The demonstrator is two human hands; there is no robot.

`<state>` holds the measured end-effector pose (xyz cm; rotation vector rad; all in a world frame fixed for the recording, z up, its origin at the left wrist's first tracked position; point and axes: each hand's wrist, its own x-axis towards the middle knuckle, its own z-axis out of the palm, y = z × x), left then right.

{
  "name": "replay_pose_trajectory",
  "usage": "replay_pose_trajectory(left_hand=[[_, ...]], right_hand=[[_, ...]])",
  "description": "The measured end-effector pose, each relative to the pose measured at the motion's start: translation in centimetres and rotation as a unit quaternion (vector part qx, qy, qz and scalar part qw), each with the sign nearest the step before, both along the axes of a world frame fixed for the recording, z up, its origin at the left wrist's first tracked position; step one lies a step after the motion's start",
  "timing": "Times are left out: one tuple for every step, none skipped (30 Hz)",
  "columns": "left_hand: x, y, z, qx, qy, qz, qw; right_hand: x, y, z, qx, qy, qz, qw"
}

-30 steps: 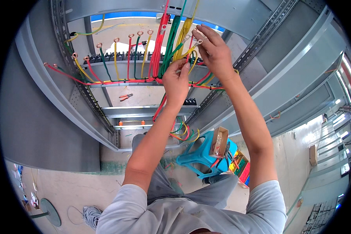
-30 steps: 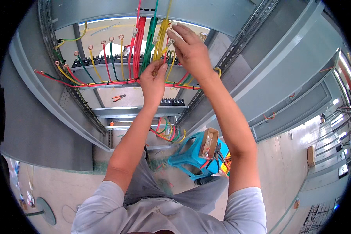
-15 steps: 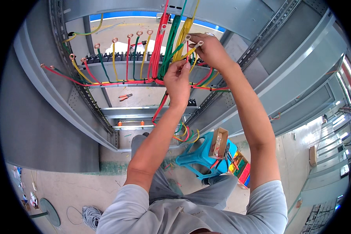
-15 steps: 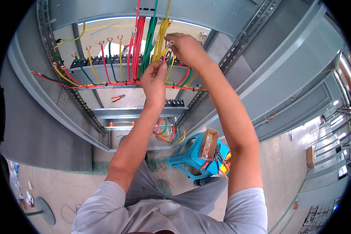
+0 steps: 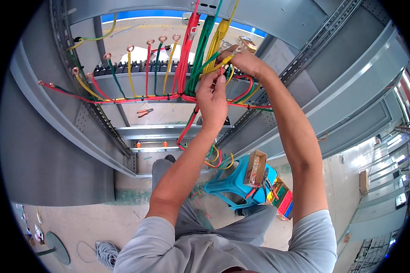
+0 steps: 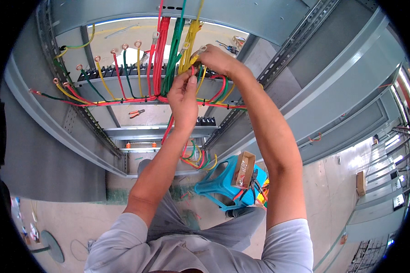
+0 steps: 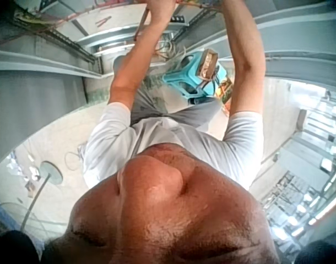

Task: The person connects multiple colored wires to terminals inside an electrical cabinet. They use pliers to strip wire ends and attach them to the terminal block, then organize the wires within the cabinet.

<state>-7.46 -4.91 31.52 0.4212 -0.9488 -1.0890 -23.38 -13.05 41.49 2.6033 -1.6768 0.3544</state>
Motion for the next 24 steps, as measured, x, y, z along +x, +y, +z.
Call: replay_pose_trajectory(left_hand=[[0.3,-0.1,-0.2,-0.007,-0.013,0.01,1.0],[0.5,-0.2,-0.4,-0.014,-0.026,0.02,0.999],[0.6,-0.3,-0.4,-0.013,-0.029,0.023,0.999],[0.5,-0.1,-0.2,-0.014,-0.031,0.023,0.999],[0.5,0.0,0.0,-0.015,-0.033,0.022,0.999],[0.4,0.1,0.0,-0.016,-0.04,0.025,0.999],[0.4,0.1,0.0,-0.019,-0.048,0.031,0.998],[0.4,0.0,0.1,-0.022,-0.056,0.036,0.998],[0.2,-0.1,0.1,-0.031,-0.057,0.04,0.997],[0.2,-0.3,0.0,-0.038,-0.059,0.046,0.996],[0.2,-0.5,-0.2,-0.045,-0.062,0.053,0.996],[0.3,-0.8,-0.5,-0.053,-0.069,0.062,0.994],[0.0,-0.9,-0.5,-0.062,-0.073,0.065,0.993],[-0.2,-1.0,-0.6,-0.072,-0.077,0.069,0.992],[-0.4,-0.9,-0.7,-0.075,-0.079,0.066,0.992],[-0.3,-0.9,-0.8,-0.077,-0.082,0.065,0.992],[-0.2,-0.9,-0.8,-0.079,-0.085,0.064,0.991],[0.0,-0.9,-0.8,-0.078,-0.084,0.047,0.992],[0.5,-0.9,-0.9,-0.075,-0.086,0.032,0.993],[0.9,-0.9,-1.0,-0.071,-0.087,0.017,0.994],[1.3,-0.8,-1.4,-0.056,-0.092,0.007,0.994],[1.7,-0.7,-1.9,-0.042,-0.097,-0.004,0.994],[2.0,-0.5,-2.3,-0.029,-0.102,-0.015,0.994],[2.3,-0.2,-2.8,-0.036,-0.11,0.005,0.993]], right_hand=[[0.5,0.1,0.2,0.026,-0.026,0.01,0.999],[1.0,0.3,0.5,0.052,-0.052,0.019,0.997],[1.5,0.4,0.7,0.078,-0.078,0.028,0.993],[1.4,0.4,0.7,0.092,-0.102,0.006,0.99],[1.2,0.5,0.7,0.106,-0.126,-0.016,0.986],[1.1,0.5,0.7,0.119,-0.15,-0.039,0.981],[1.1,0.6,0.8,0.096,-0.122,-0.019,0.988],[1.1,0.8,0.8,0.074,-0.095,0.0,0.993],[1.1,1.0,0.7,0.051,-0.067,0.018,0.996],[2.1,1.6,1.3,0.086,-0.112,-0.027,0.99],[3.7,2.5,2.2,0.122,-0.156,-0.071,0.978],[4.7,2.9,2.6,0.157,-0.2,-0.115,0.96],[4.2,2.6,2.6,0.167,-0.185,-0.119,0.961],[3.5,2.1,2.5,0.176,-0.17,-0.123,0.962],[3.0,1.8,2.4,0.186,-0.155,-0.126,0.962],[2.8,1.7,2.3,0.158,-0.109,-0.091,0.977],[2.5,1.7,2.2,0.129,-0.063,-0.056,0.988],[2.3,1.7,2.2,0.1,-0.016,-0.021,0.995],[2.6,1.9,2.4,0.145,-0.068,-0.052,0.986],[2.9,2.2,2.8,0.189,-0.12,-0.083,0.971],[3.2,2.5,3.0,0.233,-0.171,-0.113,0.951],[2.9,2.8,2.9,0.22,-0.209,-0.097,0.948],[2.5,3.3,2.7,0.207,-0.247,-0.08,0.943],[2.1,3.7,2.6,0.194,-0.284,-0.063,0.937]])
